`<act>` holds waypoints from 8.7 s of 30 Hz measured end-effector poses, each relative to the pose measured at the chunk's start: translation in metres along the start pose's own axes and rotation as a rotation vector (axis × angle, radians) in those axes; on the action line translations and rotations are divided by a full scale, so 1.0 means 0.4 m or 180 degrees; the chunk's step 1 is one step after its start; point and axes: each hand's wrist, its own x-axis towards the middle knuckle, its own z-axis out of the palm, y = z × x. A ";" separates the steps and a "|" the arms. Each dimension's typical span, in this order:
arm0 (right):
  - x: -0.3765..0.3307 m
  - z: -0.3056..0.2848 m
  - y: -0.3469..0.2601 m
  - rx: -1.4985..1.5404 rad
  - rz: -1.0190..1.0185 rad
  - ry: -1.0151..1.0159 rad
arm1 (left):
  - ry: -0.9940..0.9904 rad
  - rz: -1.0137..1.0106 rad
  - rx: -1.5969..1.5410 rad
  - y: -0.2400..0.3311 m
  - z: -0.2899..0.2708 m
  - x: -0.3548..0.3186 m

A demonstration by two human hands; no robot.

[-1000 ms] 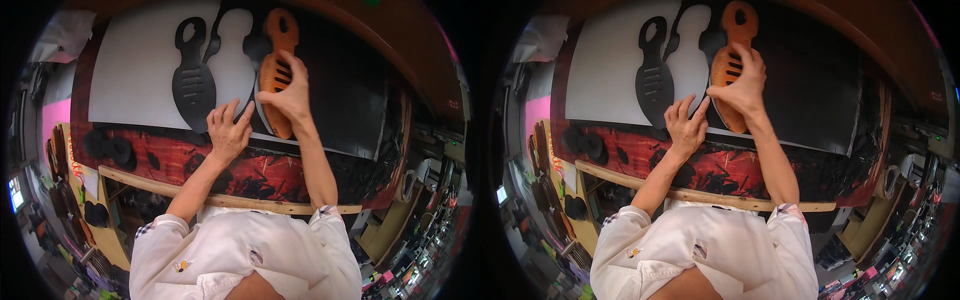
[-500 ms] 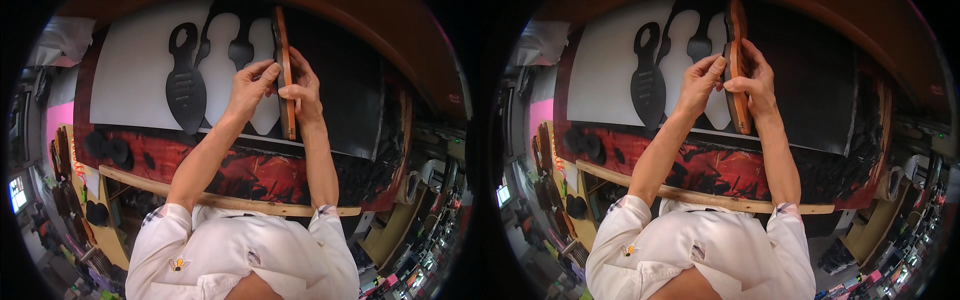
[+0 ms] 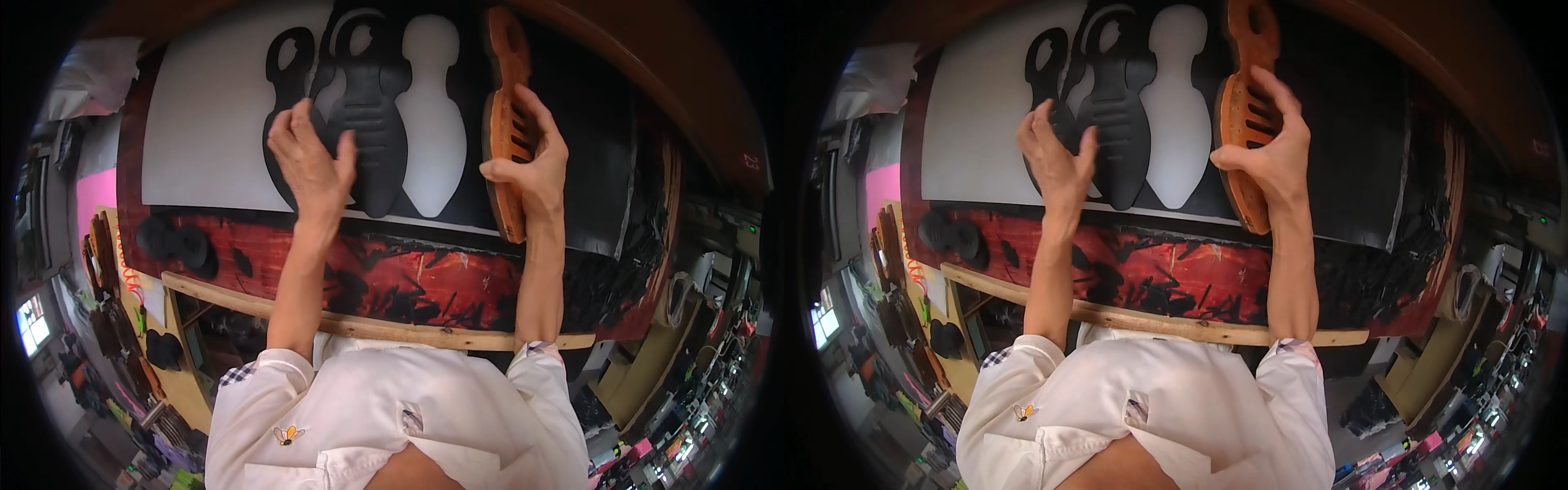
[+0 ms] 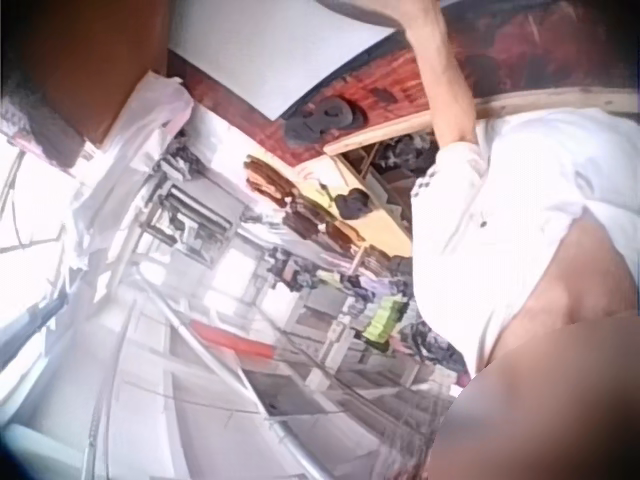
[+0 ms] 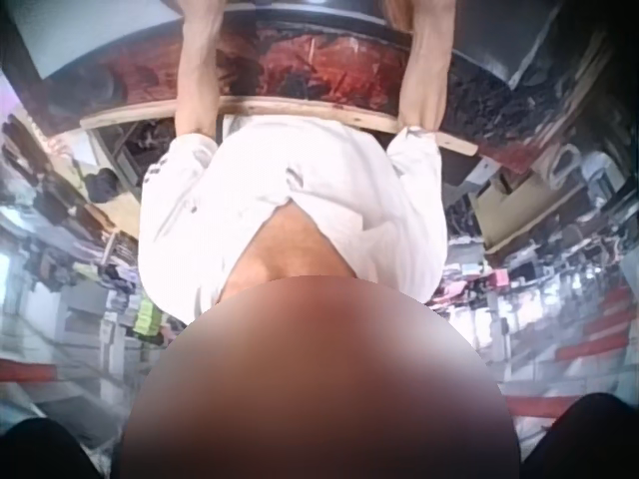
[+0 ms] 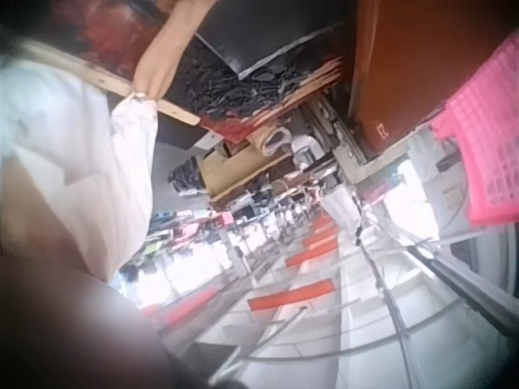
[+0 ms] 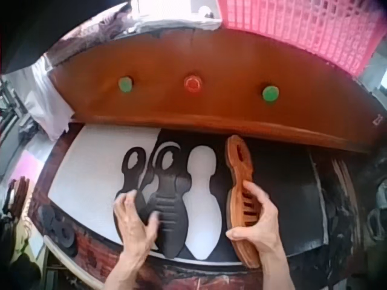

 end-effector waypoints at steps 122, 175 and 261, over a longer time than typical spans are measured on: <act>0.025 -0.143 0.036 0.2260 0.0964 -0.0259 | -0.1525 -0.1743 -0.3035 0.293 0.165 -0.047; -0.353 -0.260 0.113 -0.1719 -0.0841 -0.0074 | 0.1844 0.2302 0.0050 0.726 0.262 0.275; -0.433 -0.511 0.061 0.2372 0.1029 0.0075 | -0.1468 -0.1220 -0.1219 0.408 -0.041 -0.371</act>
